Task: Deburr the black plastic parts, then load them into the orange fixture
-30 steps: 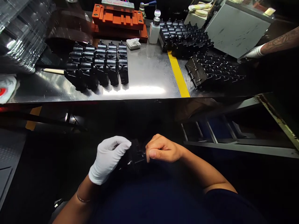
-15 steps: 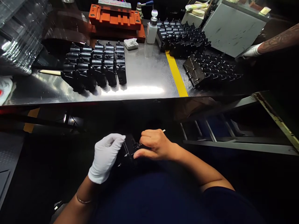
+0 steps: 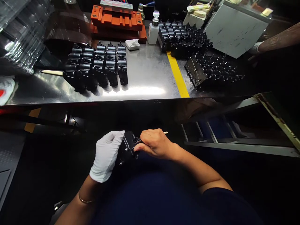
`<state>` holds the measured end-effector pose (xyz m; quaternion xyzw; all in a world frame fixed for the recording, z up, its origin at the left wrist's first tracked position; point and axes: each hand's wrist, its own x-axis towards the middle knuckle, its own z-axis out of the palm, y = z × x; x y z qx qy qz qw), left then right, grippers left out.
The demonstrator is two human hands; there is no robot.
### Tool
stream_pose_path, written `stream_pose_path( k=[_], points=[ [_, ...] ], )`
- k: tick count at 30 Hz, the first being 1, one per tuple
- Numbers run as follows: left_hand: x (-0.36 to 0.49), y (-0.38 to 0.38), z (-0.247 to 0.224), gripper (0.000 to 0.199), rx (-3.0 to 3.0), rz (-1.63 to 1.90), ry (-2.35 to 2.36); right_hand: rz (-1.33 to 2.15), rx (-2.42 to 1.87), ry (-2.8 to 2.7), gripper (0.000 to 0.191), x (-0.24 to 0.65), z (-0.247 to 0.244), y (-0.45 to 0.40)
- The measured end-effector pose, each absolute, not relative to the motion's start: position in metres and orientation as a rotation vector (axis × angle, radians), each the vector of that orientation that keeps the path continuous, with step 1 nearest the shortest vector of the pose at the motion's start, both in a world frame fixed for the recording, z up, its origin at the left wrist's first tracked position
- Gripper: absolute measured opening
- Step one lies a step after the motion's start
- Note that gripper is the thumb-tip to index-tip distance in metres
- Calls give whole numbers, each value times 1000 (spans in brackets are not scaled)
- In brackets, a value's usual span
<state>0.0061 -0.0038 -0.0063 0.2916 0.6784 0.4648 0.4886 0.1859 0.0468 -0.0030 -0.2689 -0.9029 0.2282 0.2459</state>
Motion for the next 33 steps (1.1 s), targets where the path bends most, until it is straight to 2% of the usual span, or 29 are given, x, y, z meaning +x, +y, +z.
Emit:
stream_pose_path(
  k=[3,5,12,22,29,33],
  points=[
    [6,-1,-5,31,756,1098,1647,1064,-560,-2516,55,192,2,49],
    [5,4,-3,33,805,1079,1660,1130,-565,-2445,51,194,2,50],
    [-1,12,-16,38,890,921,1565,394,-858,-2218,30,186,-13,46],
    [-3,10,-24,36,923,918,1583,217,-969,-2254,33,181,-17,45],
    [-2,7,-17,35,928,943,1606,490,-929,-2240,33,180,-23,41],
    [1,6,-12,36,870,976,1578,862,-721,-2186,34,185,-16,45]
  ],
)
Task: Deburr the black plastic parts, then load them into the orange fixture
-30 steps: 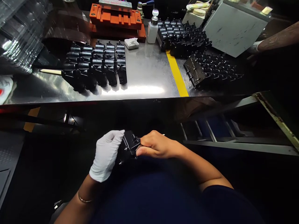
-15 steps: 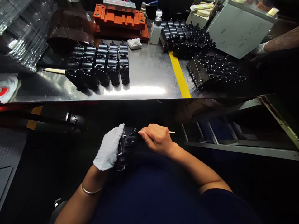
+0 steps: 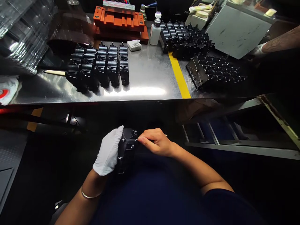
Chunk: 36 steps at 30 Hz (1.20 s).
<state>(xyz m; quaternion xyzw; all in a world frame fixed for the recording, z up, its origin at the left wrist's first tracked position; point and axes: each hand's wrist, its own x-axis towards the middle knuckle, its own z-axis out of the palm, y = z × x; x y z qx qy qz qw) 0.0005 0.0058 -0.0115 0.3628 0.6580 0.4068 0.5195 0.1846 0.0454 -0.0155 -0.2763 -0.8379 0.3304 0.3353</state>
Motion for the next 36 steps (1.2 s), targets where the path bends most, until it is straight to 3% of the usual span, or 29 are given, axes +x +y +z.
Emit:
stream_pose_path(
  k=[7,14,19,27,32,36],
  points=[
    [5,4,-9,34,753,1121,1641,794,-793,-2207,30,188,-7,45],
    [8,-1,-8,33,732,1194,1690,1183,-760,-2280,40,195,1,48],
    [8,-5,-12,30,751,1312,1654,1515,-403,-2137,39,202,6,51],
    [7,-7,-14,29,781,1344,1673,631,-601,-2364,58,190,-4,43],
    [10,-4,-16,33,757,1350,1689,569,-575,-2367,58,190,-15,42],
    [13,15,-15,37,542,1470,1636,619,-793,-2204,50,180,-32,28]
  ],
)
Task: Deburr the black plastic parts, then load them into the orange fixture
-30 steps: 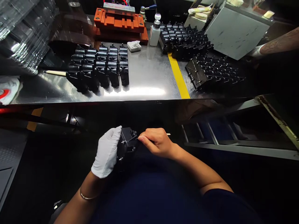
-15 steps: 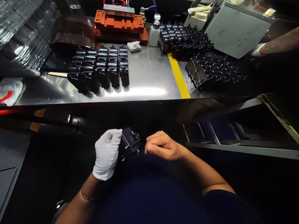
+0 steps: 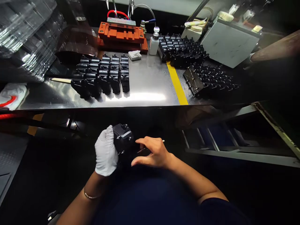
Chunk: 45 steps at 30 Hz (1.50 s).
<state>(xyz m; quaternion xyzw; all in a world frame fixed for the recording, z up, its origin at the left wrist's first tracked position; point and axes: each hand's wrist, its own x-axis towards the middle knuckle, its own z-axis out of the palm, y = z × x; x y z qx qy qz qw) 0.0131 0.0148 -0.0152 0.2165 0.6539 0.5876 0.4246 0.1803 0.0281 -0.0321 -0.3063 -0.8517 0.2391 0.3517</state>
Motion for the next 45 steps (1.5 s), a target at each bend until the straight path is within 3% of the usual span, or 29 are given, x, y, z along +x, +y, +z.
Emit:
stream_pose_path(
  k=[2,6,11,14,19,22,27,29,33,37,41,43,45],
  points=[
    [15,25,-10,34,448,1537,1483,683,-933,-2163,59,178,-37,27],
    [18,36,0,33,461,1575,1264,812,-1205,-1978,46,187,-18,75],
    [12,31,-13,38,417,1373,1216,456,-1776,-1959,36,181,31,201],
    [6,26,-25,43,429,1329,1275,443,-1817,-1959,29,151,37,259],
    [-4,25,-31,48,410,1331,1362,630,-1556,-2052,41,126,27,289],
    [-10,28,-32,49,375,1322,1391,545,-1610,-1988,39,173,33,279],
    [-12,32,-42,47,410,1240,1416,23,-2260,-1479,35,309,48,246],
    [-5,35,-47,45,466,1178,1385,1,-2358,-1424,38,346,46,237],
    [17,46,-46,43,595,1059,1275,153,-2222,-1406,40,361,24,224],
    [37,61,-34,51,634,1028,1237,339,-2048,-1391,35,319,-13,190],
    [41,72,-30,66,589,1083,1195,918,-1635,-1431,40,255,-37,119],
    [36,73,-31,64,650,1147,1198,1230,-1439,-1674,37,232,-33,91],
    [28,71,-31,58,744,1179,1210,1235,-1331,-1909,35,218,-20,85]
  ],
)
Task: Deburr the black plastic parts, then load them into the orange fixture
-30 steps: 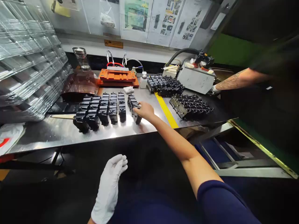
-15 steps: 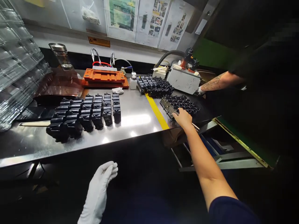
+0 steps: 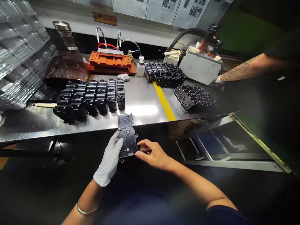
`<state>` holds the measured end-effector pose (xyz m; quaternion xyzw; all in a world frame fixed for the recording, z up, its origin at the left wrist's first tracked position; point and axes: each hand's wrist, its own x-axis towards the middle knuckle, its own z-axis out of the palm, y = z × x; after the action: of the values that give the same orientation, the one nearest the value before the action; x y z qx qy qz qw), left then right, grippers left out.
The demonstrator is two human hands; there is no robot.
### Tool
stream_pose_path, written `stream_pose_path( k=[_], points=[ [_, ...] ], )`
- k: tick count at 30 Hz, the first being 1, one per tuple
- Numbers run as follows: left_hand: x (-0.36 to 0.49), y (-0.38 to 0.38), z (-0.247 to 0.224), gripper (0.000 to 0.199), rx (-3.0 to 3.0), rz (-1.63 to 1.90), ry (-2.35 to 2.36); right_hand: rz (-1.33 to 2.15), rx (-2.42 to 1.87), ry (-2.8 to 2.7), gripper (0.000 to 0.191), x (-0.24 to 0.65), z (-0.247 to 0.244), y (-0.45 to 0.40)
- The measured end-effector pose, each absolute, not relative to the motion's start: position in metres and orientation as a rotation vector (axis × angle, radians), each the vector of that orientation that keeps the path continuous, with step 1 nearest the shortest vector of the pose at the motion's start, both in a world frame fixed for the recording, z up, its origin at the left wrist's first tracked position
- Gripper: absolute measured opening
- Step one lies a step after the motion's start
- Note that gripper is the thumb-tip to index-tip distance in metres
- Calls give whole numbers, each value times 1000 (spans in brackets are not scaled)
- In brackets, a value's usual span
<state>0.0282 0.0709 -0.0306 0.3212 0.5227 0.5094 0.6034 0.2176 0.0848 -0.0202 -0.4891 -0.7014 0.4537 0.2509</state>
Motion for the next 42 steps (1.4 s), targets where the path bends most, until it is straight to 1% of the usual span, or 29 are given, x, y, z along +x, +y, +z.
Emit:
stream_pose_path(
  k=[3,5,7,11,18,22,27,31,34,42],
  points=[
    [17,63,-26,56,799,1123,1276,866,-1455,-2070,25,209,-4,114],
    [10,57,-24,55,801,1072,1357,660,-1554,-2157,21,206,-2,143],
    [5,52,-24,53,817,1048,1411,500,-1561,-2235,17,201,-6,165],
    [0,44,-32,53,789,1066,1415,301,-1448,-2318,15,190,-16,176],
    [-2,43,-34,50,721,1061,1417,25,-1354,-2418,22,184,-17,176],
    [-3,43,-28,50,721,1031,1441,-6,-1241,-2463,25,185,-13,181],
    [-5,43,-27,47,719,1007,1443,-28,-1208,-2495,27,185,-10,184],
    [-6,42,-26,48,664,979,1424,-24,-1272,-2467,25,187,-10,183],
    [-6,42,-24,49,647,965,1439,48,-1283,-2393,23,191,-12,179],
    [-6,41,-27,50,692,985,1443,67,-1255,-2350,27,195,-17,168]
  ],
)
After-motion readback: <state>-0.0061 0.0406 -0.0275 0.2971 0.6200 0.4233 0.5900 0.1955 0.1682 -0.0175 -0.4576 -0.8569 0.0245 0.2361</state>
